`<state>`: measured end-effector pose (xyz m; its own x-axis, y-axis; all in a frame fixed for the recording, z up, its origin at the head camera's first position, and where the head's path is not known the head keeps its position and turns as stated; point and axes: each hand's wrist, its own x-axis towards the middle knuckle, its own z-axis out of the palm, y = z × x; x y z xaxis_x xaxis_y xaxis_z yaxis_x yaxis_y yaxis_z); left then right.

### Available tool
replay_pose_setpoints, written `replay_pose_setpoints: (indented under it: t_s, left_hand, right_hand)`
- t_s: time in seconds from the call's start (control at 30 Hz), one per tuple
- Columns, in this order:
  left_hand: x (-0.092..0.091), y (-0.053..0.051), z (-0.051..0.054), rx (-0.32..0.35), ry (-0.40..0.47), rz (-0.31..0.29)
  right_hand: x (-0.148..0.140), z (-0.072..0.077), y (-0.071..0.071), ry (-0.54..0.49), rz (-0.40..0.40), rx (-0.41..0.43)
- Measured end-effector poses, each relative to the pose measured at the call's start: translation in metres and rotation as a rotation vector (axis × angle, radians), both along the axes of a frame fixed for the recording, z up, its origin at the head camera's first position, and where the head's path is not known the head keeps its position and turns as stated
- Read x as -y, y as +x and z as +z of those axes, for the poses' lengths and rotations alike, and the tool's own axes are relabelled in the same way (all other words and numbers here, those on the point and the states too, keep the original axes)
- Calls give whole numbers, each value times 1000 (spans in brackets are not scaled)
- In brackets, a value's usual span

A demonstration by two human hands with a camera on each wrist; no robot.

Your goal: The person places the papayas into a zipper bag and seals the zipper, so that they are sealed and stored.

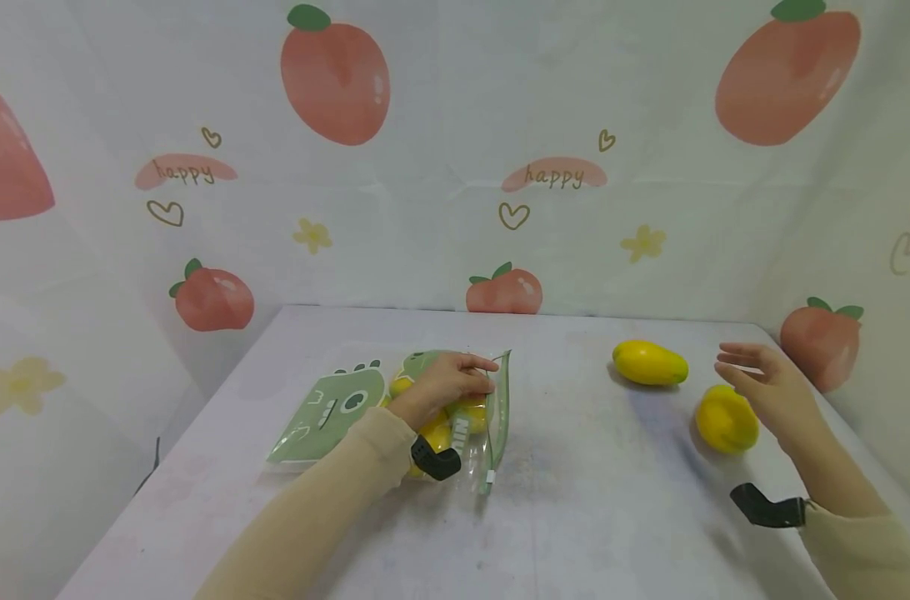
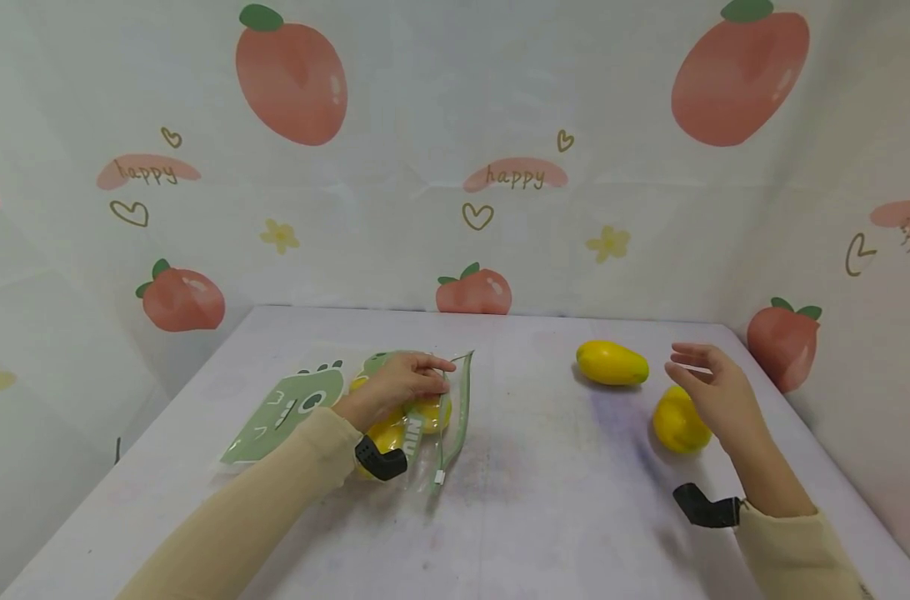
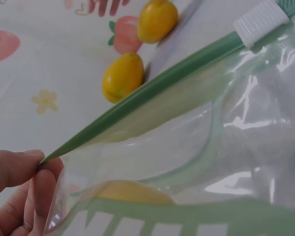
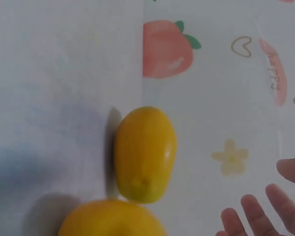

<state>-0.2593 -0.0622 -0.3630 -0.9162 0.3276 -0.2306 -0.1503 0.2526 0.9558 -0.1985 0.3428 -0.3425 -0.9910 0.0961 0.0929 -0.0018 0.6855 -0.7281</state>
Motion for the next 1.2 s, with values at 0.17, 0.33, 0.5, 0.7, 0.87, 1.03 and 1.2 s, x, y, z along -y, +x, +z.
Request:
replay_pose_setpoints:
  t_s: [0.17,0.33,0.5,0.7,0.87,1.03,1.2]
  left_hand:
    - [0,0,1,1,2,1]
    - [0,0,1,-11,-3,-1]
    - [-1,1,2,1,-1,6]
    - [-1,2,3,26,0,22]
    - [-1,2,3,34,-5,24]
    - [-1,2,3,23,-14,24]
    - [-2,2,3,20,-18,22]
  right_hand:
    - [-12,-10,9,2,-33,0]
    - [-24,-19,17,17,-66,17]
    - [-33,-28,21,71,-82,41]
    - [-39,-37,20,55,-59,159]
    - [-39,-42,18,23,-32,235]
    - [-34,-43,15,7,-22,282]
    - [-29,-44,10,31,-16,336]
